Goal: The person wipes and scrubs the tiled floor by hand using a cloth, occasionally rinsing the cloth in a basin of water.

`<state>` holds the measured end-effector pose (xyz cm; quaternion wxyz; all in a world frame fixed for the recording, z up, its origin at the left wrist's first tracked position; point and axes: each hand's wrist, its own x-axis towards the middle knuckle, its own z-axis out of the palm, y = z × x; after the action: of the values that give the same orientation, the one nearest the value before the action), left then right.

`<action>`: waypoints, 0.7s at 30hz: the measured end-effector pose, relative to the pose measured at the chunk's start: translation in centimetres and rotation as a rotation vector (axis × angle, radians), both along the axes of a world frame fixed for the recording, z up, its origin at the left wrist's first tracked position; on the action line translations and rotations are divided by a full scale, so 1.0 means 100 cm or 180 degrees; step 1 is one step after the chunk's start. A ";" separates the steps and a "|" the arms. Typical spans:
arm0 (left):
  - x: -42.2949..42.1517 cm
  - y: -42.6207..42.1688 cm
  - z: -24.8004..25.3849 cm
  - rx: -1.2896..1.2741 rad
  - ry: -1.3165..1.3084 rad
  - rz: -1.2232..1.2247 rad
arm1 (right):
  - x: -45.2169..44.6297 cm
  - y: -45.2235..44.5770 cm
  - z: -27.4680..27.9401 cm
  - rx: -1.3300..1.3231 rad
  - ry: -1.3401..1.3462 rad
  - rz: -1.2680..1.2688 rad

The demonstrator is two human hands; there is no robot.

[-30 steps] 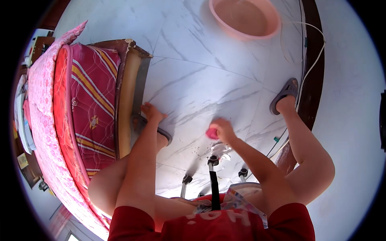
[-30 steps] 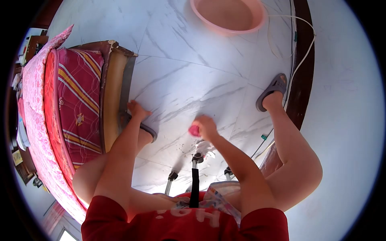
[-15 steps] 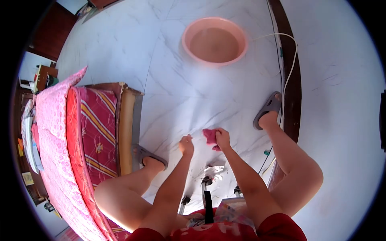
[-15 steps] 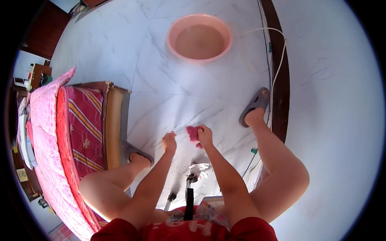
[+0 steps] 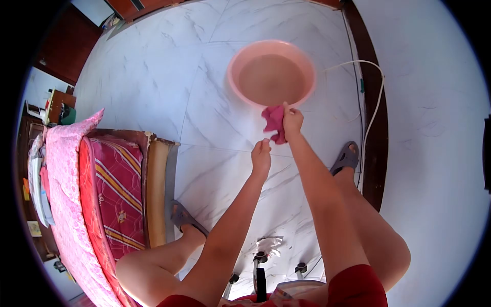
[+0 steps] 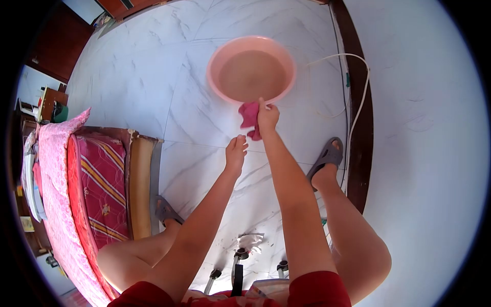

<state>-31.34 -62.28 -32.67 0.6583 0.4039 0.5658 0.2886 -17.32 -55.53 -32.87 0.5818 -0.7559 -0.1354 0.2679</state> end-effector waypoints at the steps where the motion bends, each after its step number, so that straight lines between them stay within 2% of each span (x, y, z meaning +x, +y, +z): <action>1: -0.001 0.000 0.008 -0.0027 0.0025 0.0027 | 0.005 0.009 -0.003 -0.0157 0.0128 0.0052; 5: -0.012 -0.007 0.029 -0.0225 -0.0165 0.0195 | 0.005 0.016 -0.013 -0.0369 0.0132 -0.0009; 7: -0.021 -0.015 0.028 -0.0336 -0.0198 0.0313 | 0.006 0.018 -0.019 -0.0277 0.0434 -0.0170; 9: -0.031 -0.024 0.029 -0.0422 -0.0189 0.0393 | 0.000 0.014 -0.034 -0.0388 0.0207 -0.0115; 11: -0.038 -0.036 0.027 -0.0489 -0.0188 0.0479 | -0.009 0.006 -0.032 -0.0478 -0.0027 -0.0051; 14: -0.049 -0.058 0.032 -0.0692 -0.0235 0.0538 | -0.035 -0.016 -0.009 -0.0580 0.0179 -0.0136; 21: -0.075 -0.111 0.047 -0.0814 -0.0317 0.0636 | -0.073 -0.071 -0.022 -0.0808 0.0210 -0.0069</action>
<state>-38.88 -73.42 -28.02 0.6996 0.2437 0.6019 0.2980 -24.64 -62.67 -35.11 0.4885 -0.8156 -0.0730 0.3013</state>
